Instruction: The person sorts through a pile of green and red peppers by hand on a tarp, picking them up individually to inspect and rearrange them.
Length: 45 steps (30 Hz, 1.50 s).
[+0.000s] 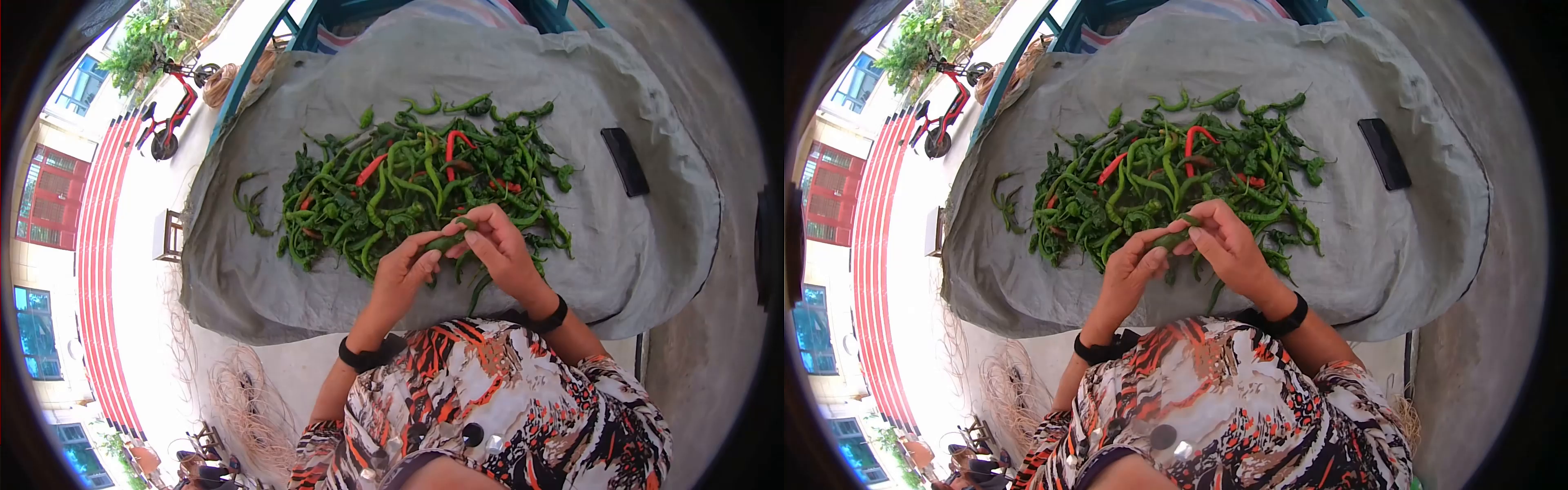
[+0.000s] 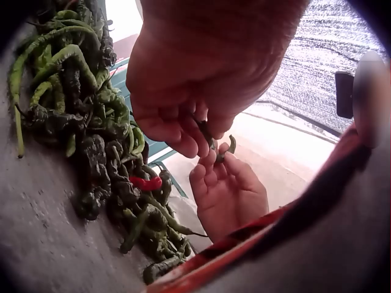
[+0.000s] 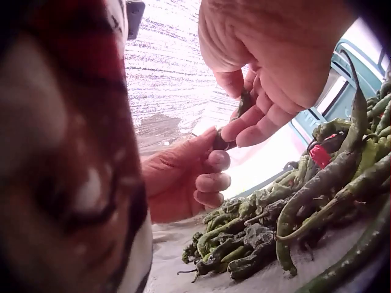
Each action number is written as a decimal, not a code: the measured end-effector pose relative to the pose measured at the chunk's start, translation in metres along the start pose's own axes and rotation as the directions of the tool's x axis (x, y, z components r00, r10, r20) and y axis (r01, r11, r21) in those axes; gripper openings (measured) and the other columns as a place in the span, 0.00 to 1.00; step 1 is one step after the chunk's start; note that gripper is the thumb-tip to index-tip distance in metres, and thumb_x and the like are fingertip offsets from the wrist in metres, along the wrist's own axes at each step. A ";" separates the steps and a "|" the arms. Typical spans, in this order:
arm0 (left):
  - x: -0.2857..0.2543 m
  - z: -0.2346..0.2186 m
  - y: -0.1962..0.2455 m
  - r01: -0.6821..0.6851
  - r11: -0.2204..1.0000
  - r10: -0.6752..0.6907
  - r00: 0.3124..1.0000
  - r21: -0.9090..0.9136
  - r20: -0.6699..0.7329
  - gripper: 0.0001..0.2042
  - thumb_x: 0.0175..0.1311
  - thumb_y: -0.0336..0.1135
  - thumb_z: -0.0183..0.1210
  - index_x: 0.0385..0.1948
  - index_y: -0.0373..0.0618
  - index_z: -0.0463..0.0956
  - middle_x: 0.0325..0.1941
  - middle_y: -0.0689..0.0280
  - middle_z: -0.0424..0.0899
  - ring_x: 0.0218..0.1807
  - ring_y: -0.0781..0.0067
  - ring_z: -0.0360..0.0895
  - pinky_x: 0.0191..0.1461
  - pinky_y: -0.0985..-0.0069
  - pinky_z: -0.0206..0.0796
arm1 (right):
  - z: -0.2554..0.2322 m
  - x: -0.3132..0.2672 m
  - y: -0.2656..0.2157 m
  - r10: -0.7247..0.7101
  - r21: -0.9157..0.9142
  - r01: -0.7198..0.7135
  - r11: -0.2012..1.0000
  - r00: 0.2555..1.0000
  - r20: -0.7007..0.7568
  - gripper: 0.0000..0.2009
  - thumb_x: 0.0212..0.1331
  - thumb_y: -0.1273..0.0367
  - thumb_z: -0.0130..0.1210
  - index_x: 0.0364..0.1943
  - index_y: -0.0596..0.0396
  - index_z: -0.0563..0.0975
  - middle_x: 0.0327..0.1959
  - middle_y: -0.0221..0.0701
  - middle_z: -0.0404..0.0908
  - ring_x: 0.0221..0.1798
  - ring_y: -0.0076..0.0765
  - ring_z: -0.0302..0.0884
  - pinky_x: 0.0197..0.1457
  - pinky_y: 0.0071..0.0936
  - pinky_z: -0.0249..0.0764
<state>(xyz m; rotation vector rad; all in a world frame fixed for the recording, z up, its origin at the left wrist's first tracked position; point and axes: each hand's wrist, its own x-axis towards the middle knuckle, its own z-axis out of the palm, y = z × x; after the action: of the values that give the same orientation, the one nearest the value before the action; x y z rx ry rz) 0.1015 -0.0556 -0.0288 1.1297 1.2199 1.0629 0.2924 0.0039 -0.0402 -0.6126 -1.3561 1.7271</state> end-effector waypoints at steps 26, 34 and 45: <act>0.007 -0.016 -0.021 -0.112 0.949 0.176 0.964 0.296 -0.199 0.12 0.62 0.27 0.62 0.47 0.41 0.78 0.34 0.67 0.74 0.32 0.78 0.71 0.36 0.80 0.66 | -0.024 0.015 -0.012 -0.248 -0.836 -0.037 0.548 0.947 -0.205 0.15 0.58 0.72 0.58 0.50 0.49 0.77 0.43 0.33 0.79 0.34 0.39 0.80 0.38 0.31 0.76; 0.003 -0.012 -0.009 -0.122 0.981 0.140 0.983 0.149 -0.119 0.09 0.69 0.34 0.57 0.42 0.38 0.78 0.30 0.69 0.76 0.31 0.83 0.71 0.35 0.82 0.65 | 0.008 0.006 -0.005 -0.251 -0.826 0.252 0.505 0.958 0.139 0.15 0.59 0.70 0.58 0.51 0.49 0.77 0.41 0.35 0.80 0.39 0.46 0.80 0.39 0.35 0.77; 0.009 -0.019 -0.018 -0.020 0.972 0.064 0.981 0.232 -0.184 0.12 0.70 0.35 0.55 0.49 0.39 0.76 0.23 0.70 0.74 0.27 0.81 0.70 0.31 0.81 0.63 | -0.021 0.032 -0.020 -0.175 -0.880 -0.054 0.472 0.972 -0.154 0.13 0.61 0.70 0.55 0.50 0.50 0.77 0.47 0.36 0.78 0.42 0.47 0.79 0.41 0.37 0.75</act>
<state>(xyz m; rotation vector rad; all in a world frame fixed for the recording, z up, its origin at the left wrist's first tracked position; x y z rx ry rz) 0.0828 -0.0481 -0.0485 1.2559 1.5065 1.1016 0.2983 0.0431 -0.0240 -1.2637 -2.0404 0.7017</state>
